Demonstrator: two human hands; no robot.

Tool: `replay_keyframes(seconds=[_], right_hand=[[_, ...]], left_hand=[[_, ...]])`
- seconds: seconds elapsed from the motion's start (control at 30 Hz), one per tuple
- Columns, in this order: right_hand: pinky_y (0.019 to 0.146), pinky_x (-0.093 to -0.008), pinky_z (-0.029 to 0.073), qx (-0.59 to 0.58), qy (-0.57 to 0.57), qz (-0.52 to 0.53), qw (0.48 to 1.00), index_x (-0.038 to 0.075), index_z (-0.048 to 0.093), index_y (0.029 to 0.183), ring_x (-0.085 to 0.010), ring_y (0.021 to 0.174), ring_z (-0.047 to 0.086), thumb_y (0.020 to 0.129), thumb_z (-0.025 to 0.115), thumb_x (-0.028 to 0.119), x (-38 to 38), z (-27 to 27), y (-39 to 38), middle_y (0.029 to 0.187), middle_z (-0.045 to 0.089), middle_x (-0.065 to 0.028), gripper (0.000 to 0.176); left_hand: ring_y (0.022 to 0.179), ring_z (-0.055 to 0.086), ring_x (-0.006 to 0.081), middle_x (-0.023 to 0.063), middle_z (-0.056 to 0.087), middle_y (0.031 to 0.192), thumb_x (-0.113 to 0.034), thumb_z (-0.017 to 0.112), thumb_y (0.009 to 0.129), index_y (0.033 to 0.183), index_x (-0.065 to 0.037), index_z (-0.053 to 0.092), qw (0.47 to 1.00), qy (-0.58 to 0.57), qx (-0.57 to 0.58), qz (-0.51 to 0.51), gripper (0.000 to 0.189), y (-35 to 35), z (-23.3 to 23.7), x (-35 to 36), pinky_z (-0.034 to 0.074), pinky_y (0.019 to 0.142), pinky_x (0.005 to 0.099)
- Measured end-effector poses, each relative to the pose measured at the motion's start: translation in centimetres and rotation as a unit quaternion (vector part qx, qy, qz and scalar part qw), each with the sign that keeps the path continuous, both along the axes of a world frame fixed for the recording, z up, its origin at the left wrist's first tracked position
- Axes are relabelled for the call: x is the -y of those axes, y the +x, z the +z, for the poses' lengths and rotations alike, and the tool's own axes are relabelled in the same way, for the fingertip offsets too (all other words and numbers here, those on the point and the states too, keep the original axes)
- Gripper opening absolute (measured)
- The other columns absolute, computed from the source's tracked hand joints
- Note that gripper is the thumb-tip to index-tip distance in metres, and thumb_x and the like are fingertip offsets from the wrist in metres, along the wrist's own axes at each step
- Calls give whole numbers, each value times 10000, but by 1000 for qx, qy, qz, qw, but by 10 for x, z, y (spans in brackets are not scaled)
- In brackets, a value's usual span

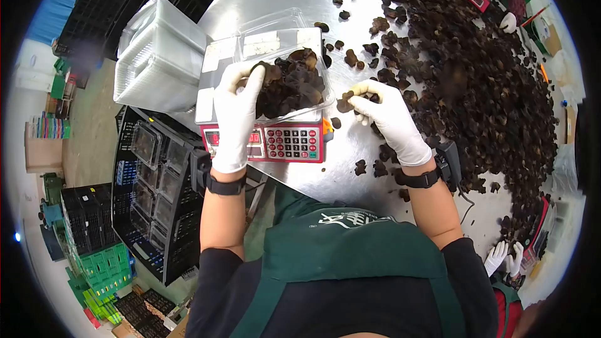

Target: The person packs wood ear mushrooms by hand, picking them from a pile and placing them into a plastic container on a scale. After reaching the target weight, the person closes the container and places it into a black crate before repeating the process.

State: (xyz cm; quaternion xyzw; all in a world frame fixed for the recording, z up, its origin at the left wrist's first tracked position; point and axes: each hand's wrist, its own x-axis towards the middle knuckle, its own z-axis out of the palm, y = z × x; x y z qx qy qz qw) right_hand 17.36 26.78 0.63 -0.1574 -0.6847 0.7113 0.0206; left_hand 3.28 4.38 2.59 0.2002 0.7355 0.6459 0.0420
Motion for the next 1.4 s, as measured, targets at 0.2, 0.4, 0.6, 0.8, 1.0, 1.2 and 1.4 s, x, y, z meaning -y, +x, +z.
replay_keyframes(seconds=[0.2, 0.4, 0.6, 0.8, 1.0, 1.2, 1.4], right_hand=[[669, -214, 491, -17, 50, 17, 998, -22, 679, 1021, -63, 729, 607, 914, 628, 67, 2, 4, -3, 884, 687, -33, 148], [678, -227, 496, -63, 135, 11, 989, -6, 704, 1021, -70, 724, 598, 883, 676, 57, -11, -6, -16, 866, 681, -29, 155], [754, -264, 510, -58, 233, 6, 971, 4, 718, 1013, -107, 806, 638, 879, 698, 115, -6, 9, -51, 885, 710, -57, 175], [784, -281, 520, -62, 259, 15, 964, 5, 718, 1014, -127, 830, 667, 866, 717, 143, 4, 19, -66, 898, 726, -83, 202], [799, -288, 528, -96, 295, 43, 950, 2, 712, 1009, -154, 830, 684, 859, 709, 148, 18, 15, -79, 894, 725, -88, 209], [794, -298, 529, -156, 325, 82, 929, 44, 718, 1036, -190, 836, 682, 870, 709, 188, 35, 12, -97, 920, 719, -106, 220], [768, -267, 491, -119, 252, 8, 960, 38, 714, 1116, -134, 800, 612, 907, 706, 243, 15, 9, -92, 900, 682, -57, 293]], left_hand=[[895, 610, 188, 79, 659, 1035, -196, 712, 904, 1241, -84, 642, 938, -248, -239, 37, 362, -30, -21, -10, 499, 816, 309], [987, 654, 212, 116, 671, 1103, -185, 672, 925, 1202, -48, 666, 958, -167, -211, 102, 309, -82, -3, 38, 518, 871, 331], [1022, 673, 219, 137, 696, 1152, -253, 657, 927, 1213, -51, 676, 956, -237, -157, 70, 350, -110, 15, 51, 517, 897, 321], [991, 657, 167, 102, 703, 1134, -245, 643, 945, 1226, -43, 668, 934, -306, -183, 28, 347, -114, -1, 51, 510, 878, 290], [1048, 670, 211, 135, 701, 1141, -263, 635, 939, 1230, -34, 662, 937, -318, -143, 25, 371, -109, 8, 43, 511, 912, 315], [1069, 677, 281, 178, 708, 1106, -371, 617, 929, 1232, -27, 648, 915, -373, -151, 38, 460, -123, -2, 24, 510, 935, 352], [1145, 634, 381, 248, 675, 1177, -567, 603, 860, 1321, -31, 569, 842, -523, -100, 81, 707, -142, -28, 1, 499, 969, 443]])
